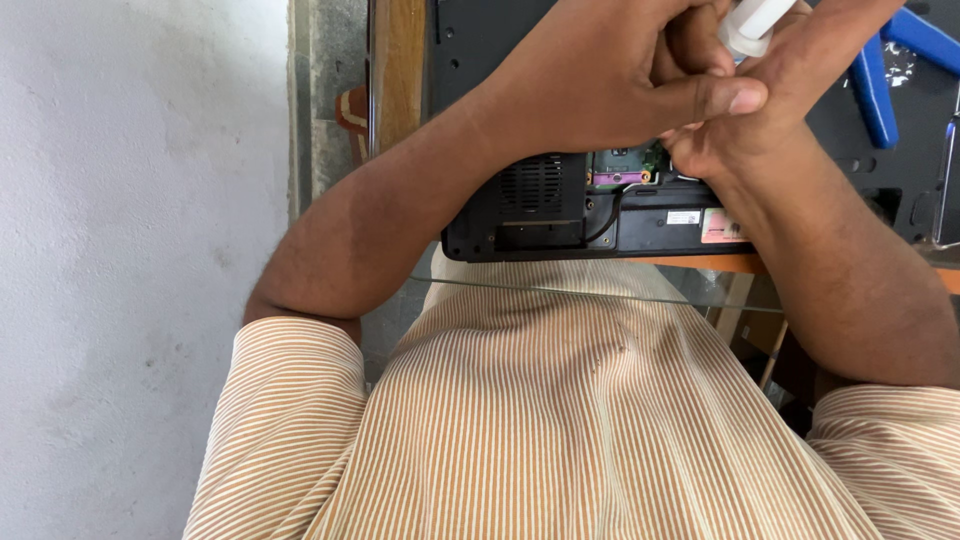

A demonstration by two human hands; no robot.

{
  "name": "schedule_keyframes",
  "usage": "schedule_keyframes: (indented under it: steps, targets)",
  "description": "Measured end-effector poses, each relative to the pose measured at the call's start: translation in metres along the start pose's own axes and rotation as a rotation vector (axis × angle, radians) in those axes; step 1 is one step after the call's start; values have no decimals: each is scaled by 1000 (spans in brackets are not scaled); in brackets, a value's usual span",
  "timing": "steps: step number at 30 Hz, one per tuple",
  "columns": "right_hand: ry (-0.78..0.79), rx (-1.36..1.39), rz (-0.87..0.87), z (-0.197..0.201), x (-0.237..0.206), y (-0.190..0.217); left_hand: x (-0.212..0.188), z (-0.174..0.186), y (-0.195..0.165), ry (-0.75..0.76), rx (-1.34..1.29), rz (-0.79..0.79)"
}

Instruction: The person services an opened laptop on a workbench. They wipe the motherboard and CPU area with a tissue, dispense thermal paste from a syringe onto the processor, and use pliers and a screwdriver on components inside the chassis.

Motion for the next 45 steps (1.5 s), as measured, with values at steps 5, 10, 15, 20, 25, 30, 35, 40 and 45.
schedule_keyframes:
  steps: [5,10,15,20,25,30,35,40,45]
  targets:
    - [-5,-11,15,1,-1,-2,1,0,0,8,27,4]
    - [-13,-18,29,2,-2,-3,2,2,-3,12,-41,18]
    - [-14,-22,38,3,-4,-4,2,4,-5,26,-47,36]
    - [-18,-25,54,4,-5,-7,2,3,-4,22,-34,21]
    - [-14,-11,65,5,-8,-9,1,1,-2,31,-37,33]
    - [-15,2,71,5,-12,-12,2,1,-3,41,-42,1]
    - [11,85,53,4,-13,-15,1,3,-5,48,-54,-3]
    - [-17,-110,85,4,-11,-8,0,6,-5,78,-60,30]
    - [-41,-65,25,1,-5,-2,-1,9,-8,54,-39,-19]
Point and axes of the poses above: each hand's wrist, its own x-axis towards the middle knuckle, its own z-axis out of the back of the hand, y = z × x, the point moved 3 cm from there along x, towards the middle knuckle, and after that the axes turned 1 degree about z, right-handed, at the moved point
